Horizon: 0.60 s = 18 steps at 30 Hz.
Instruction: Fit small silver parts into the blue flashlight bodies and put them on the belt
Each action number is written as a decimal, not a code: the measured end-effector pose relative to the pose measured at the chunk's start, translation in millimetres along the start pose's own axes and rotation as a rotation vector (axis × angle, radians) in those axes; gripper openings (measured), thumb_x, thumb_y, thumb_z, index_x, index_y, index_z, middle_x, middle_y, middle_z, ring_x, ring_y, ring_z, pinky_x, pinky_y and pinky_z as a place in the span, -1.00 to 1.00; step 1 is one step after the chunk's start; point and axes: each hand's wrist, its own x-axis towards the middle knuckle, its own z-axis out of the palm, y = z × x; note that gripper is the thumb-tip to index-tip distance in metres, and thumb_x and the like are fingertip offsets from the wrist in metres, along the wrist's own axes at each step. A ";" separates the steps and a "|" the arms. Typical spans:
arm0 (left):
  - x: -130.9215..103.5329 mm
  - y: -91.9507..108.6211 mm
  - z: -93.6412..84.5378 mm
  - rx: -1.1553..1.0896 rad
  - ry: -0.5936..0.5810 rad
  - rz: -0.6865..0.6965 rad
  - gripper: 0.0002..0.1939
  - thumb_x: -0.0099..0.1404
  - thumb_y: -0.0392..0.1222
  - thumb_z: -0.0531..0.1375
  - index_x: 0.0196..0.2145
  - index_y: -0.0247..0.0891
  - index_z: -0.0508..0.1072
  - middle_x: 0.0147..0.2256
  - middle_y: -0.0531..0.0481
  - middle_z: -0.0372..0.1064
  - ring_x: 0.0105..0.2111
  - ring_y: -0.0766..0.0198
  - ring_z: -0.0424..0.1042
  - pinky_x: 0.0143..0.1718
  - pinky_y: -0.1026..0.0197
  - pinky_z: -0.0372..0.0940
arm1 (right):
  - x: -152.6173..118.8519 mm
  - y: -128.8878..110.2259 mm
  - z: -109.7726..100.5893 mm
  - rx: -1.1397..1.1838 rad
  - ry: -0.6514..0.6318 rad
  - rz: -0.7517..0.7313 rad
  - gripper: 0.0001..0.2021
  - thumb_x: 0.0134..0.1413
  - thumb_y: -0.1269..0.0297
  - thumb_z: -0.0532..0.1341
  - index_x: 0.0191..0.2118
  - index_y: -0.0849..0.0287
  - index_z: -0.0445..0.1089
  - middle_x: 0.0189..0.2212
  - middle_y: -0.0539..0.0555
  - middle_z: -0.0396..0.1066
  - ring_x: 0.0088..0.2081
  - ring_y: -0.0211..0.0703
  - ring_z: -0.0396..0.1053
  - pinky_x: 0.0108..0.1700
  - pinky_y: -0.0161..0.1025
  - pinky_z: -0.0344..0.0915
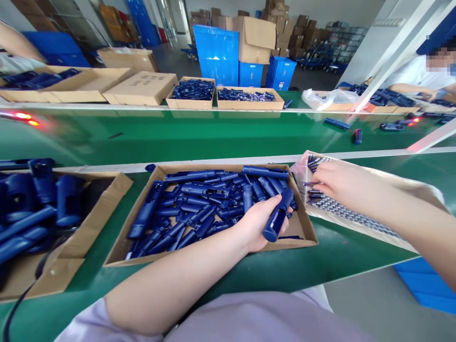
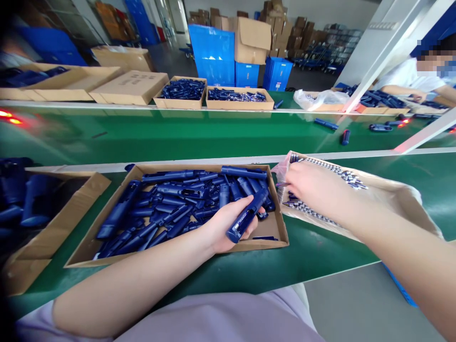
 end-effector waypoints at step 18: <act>2.9 0.6 -2.1 -0.196 0.154 -0.084 -0.78 0.28 -0.13 0.19 -0.43 -0.30 0.30 -0.64 0.13 0.19 -0.71 0.48 0.17 -0.72 0.44 0.02 | -37.9 -101.1 34.7 0.003 0.466 -0.250 -0.66 0.23 0.49 0.02 0.06 0.35 0.38 0.00 0.23 0.39 -0.02 0.01 0.32 0.01 -0.02 0.35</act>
